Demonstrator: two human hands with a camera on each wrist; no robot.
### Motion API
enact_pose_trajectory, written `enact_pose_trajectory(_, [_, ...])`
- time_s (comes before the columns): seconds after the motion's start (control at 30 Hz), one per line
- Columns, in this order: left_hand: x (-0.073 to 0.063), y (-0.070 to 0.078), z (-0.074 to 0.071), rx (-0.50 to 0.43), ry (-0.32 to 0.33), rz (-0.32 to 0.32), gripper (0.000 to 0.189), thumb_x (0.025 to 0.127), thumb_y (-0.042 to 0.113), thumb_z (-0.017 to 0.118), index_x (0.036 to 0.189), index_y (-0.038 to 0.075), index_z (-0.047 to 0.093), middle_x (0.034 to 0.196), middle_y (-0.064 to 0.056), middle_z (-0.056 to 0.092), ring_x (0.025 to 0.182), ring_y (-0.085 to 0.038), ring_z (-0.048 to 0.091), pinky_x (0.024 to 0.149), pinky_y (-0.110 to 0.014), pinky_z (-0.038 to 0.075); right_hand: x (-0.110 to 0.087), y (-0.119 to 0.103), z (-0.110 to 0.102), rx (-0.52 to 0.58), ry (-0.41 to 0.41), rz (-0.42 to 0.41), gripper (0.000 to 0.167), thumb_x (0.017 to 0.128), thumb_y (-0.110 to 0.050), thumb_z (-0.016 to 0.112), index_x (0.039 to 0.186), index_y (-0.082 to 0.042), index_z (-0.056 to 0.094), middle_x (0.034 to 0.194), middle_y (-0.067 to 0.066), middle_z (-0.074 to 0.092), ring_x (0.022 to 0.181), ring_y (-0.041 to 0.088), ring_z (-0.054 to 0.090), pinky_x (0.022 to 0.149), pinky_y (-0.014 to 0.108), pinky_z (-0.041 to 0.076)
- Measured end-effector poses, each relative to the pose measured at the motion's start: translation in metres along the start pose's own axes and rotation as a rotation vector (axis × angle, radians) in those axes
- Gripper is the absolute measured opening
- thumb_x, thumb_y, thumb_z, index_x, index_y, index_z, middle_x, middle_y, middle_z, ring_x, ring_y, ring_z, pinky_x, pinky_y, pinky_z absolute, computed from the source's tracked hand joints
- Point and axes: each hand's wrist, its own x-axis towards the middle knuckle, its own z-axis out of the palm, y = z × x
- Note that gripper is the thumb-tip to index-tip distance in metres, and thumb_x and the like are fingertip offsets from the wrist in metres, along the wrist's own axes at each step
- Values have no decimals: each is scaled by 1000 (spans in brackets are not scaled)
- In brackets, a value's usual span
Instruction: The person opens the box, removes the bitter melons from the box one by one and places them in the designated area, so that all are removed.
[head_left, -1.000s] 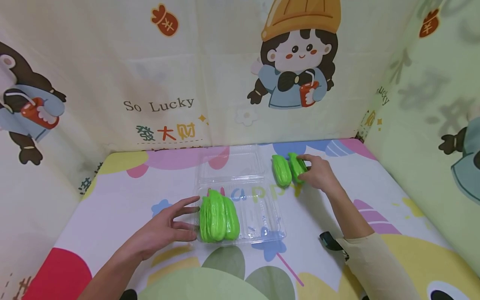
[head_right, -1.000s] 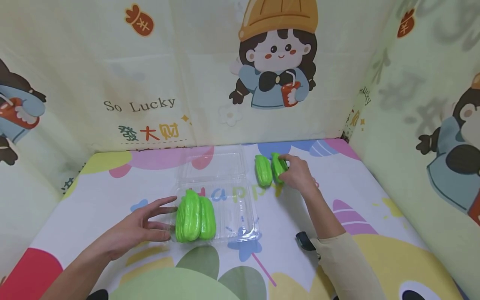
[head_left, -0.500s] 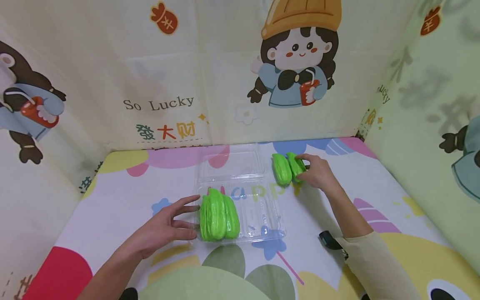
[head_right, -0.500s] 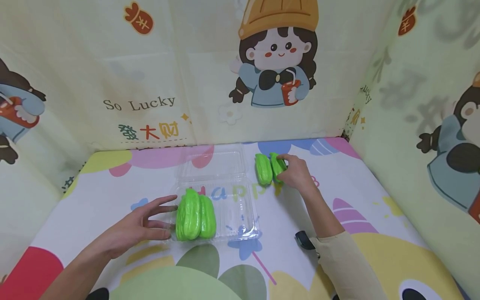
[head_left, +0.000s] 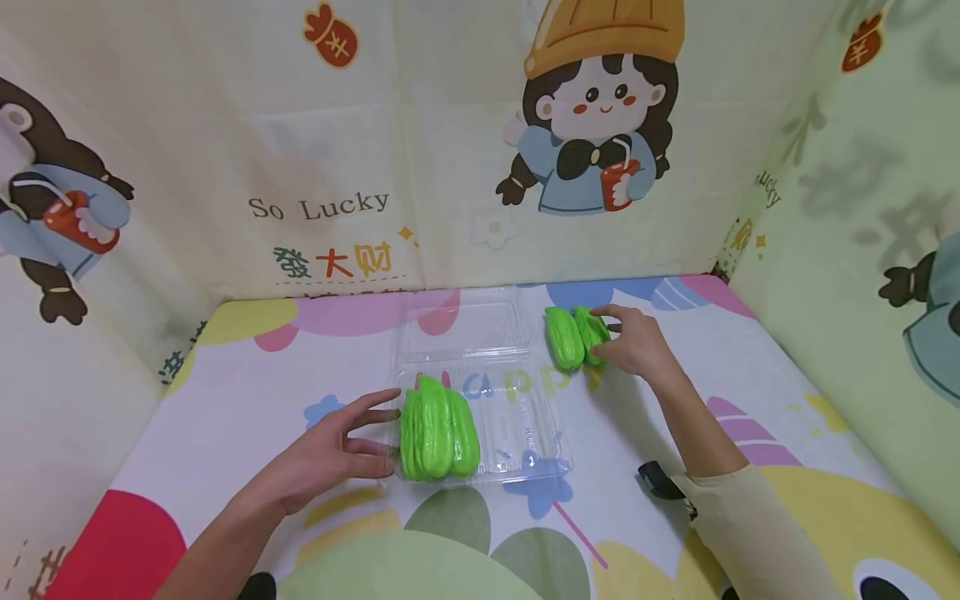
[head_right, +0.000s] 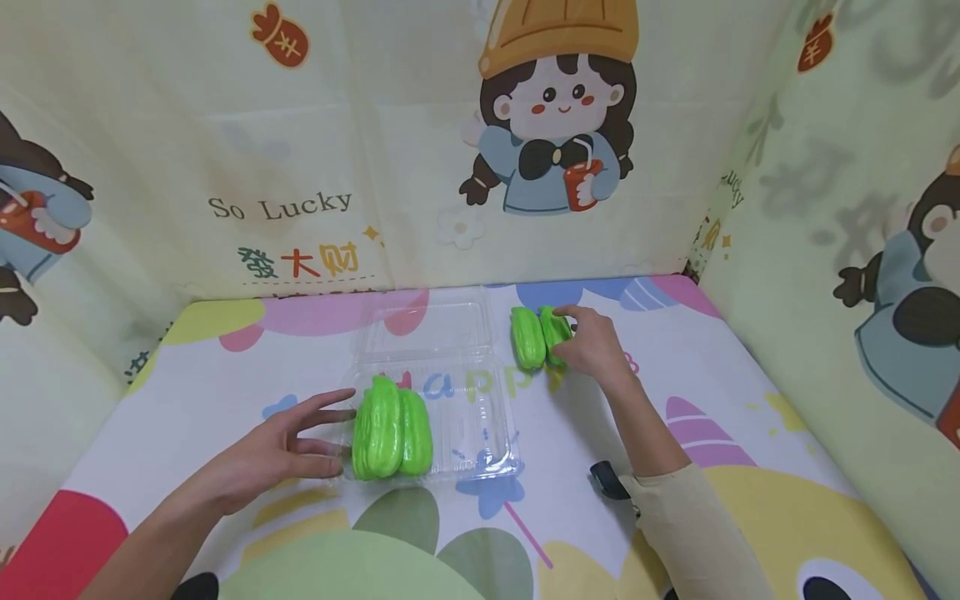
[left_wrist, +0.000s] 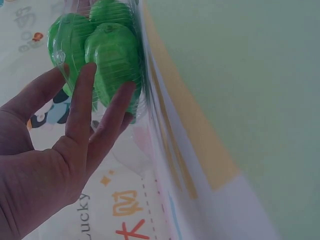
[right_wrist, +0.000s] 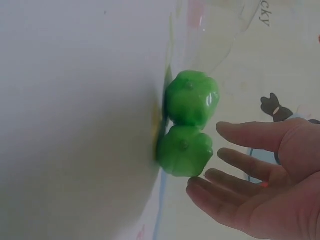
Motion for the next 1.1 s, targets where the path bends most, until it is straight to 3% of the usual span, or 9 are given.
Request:
enact_pose_trajectory(0.47, [1,1,0,-1,3,-9,91,90,10,80,164,20,29,164,-23,36,116,-31,67,91,-37,56,-16,-23,-5,-3,56,-65,60,93,-15,73,149,-7,55,152,25,52,139,48,51,105,63,48])
enact_pose_trajectory(0.73, [0,0,0,0,8,-15,91,90,11,81,164,21,29,163,-22,37,117,-31,67,91,-37,56,-34,-47,-2,5,81,-145,58,94,-15,73,149,-7,55,151,24,53,130,49,57,101,61,52])
enact_pose_trajectory(1.1, [1,0,-1,8,14,-18,91,90,12,81,164,22,30,163,-21,38,116,-30,67,91,-37,56,-56,-77,10,46,16,-232,57,94,-17,76,148,-13,58,151,16,54,122,41,66,92,51,60])
